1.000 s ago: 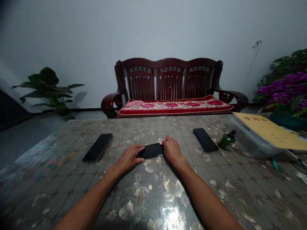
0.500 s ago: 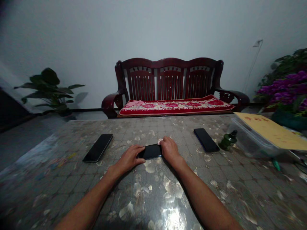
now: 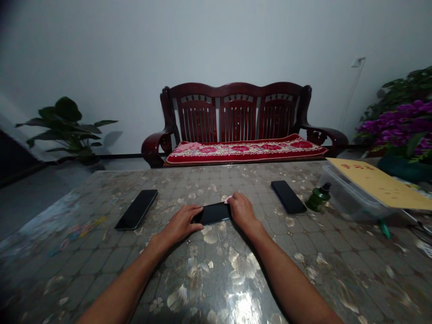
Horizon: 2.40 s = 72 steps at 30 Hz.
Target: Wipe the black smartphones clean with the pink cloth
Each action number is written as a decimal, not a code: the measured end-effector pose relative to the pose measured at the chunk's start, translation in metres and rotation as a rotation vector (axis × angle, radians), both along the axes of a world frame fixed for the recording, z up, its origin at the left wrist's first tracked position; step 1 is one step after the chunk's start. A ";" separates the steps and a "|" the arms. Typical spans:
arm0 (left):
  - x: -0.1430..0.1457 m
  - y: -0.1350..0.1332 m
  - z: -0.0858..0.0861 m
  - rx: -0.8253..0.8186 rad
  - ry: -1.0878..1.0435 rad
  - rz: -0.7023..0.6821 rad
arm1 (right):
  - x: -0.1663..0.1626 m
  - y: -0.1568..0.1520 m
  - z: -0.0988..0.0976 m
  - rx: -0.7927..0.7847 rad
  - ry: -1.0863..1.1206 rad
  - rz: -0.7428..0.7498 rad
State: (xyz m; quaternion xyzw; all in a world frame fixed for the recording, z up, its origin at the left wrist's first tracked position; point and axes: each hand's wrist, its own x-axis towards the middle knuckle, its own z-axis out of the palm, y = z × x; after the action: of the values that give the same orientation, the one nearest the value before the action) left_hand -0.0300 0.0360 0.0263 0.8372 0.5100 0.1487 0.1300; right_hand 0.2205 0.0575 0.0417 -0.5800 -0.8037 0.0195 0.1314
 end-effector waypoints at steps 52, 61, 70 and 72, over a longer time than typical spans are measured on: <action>0.017 -0.008 0.020 0.084 0.291 -0.021 | 0.043 0.018 -0.015 -0.685 1.579 -0.205; 0.018 -0.005 0.026 0.048 0.305 0.067 | 0.030 0.017 -0.021 -0.101 1.311 -0.166; 0.015 -0.005 0.023 0.083 0.301 0.063 | 0.017 -0.005 -0.009 0.256 0.648 0.044; 0.016 -0.005 0.023 0.084 0.305 0.063 | 0.015 -0.008 -0.009 0.259 0.600 0.056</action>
State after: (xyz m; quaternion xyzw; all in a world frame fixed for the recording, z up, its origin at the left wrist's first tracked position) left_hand -0.0144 0.0307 0.0489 0.8383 0.5432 0.0450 0.0111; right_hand 0.2351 0.0498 0.0329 -0.5045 -0.7406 0.0907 0.4345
